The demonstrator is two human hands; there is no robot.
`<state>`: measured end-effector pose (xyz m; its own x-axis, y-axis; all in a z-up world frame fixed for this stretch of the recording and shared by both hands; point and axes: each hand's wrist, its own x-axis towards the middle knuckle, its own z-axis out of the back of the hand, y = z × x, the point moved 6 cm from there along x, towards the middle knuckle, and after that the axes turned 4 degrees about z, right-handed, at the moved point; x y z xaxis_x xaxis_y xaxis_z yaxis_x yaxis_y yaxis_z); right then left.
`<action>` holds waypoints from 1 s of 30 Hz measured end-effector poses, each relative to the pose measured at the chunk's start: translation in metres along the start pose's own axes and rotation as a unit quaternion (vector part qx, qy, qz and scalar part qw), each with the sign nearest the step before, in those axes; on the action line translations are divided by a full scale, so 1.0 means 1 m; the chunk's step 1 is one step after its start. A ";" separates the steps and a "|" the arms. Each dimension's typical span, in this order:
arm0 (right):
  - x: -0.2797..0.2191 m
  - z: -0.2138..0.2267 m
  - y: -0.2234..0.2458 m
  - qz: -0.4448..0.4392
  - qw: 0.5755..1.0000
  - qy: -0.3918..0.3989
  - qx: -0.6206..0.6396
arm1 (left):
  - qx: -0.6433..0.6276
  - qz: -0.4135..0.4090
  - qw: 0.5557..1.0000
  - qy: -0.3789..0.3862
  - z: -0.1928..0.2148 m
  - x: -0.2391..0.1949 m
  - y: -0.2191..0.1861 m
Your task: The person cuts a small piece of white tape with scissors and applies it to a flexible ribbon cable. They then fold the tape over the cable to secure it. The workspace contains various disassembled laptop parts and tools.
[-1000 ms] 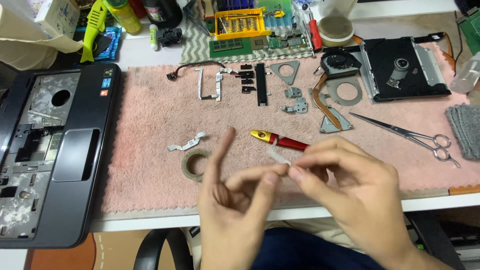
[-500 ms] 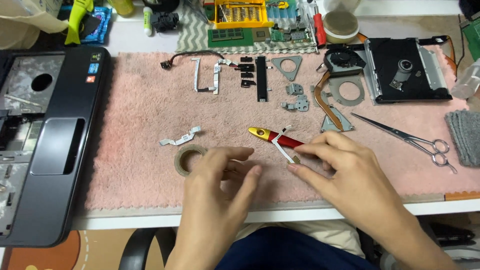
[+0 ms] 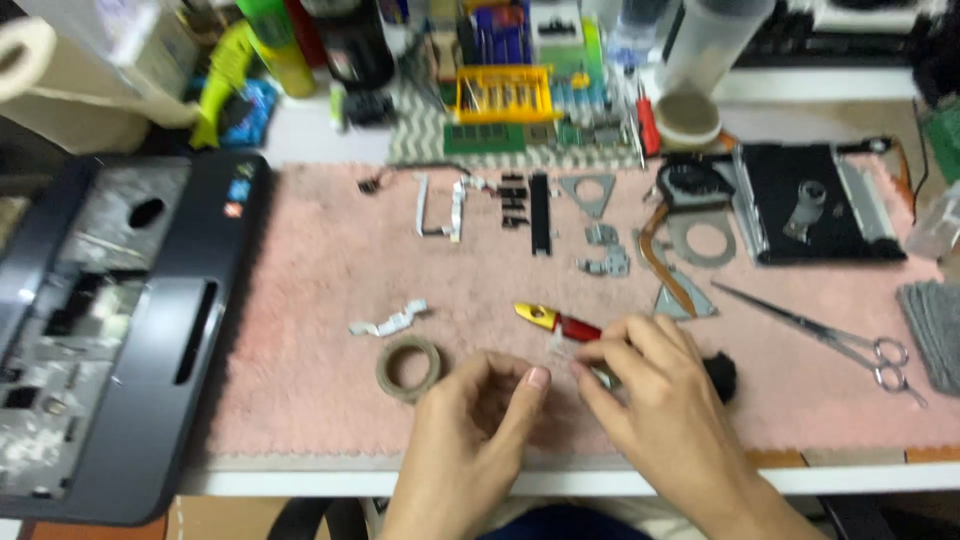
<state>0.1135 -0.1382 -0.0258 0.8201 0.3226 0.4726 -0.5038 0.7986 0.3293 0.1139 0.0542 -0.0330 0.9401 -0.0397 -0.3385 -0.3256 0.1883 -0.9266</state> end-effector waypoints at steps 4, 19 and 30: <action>0.007 0.014 0.010 0.027 0.998 -0.021 0.048 | -0.109 0.126 0.985 0.032 -0.003 0.003 -0.003; 0.010 0.092 0.054 0.236 0.964 -0.093 0.079 | -0.246 0.021 0.962 0.113 -0.005 -0.024 -0.007; 0.002 0.084 0.050 0.029 0.968 -0.157 0.194 | -0.156 -0.120 0.980 0.027 -0.002 -0.038 -0.020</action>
<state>0.0668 -0.1406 0.0602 0.6952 0.1412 0.7048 -0.6602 0.5132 0.5484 0.0844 0.0503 -0.0015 0.9893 -0.1003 -0.1060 -0.1196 -0.1413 -0.9827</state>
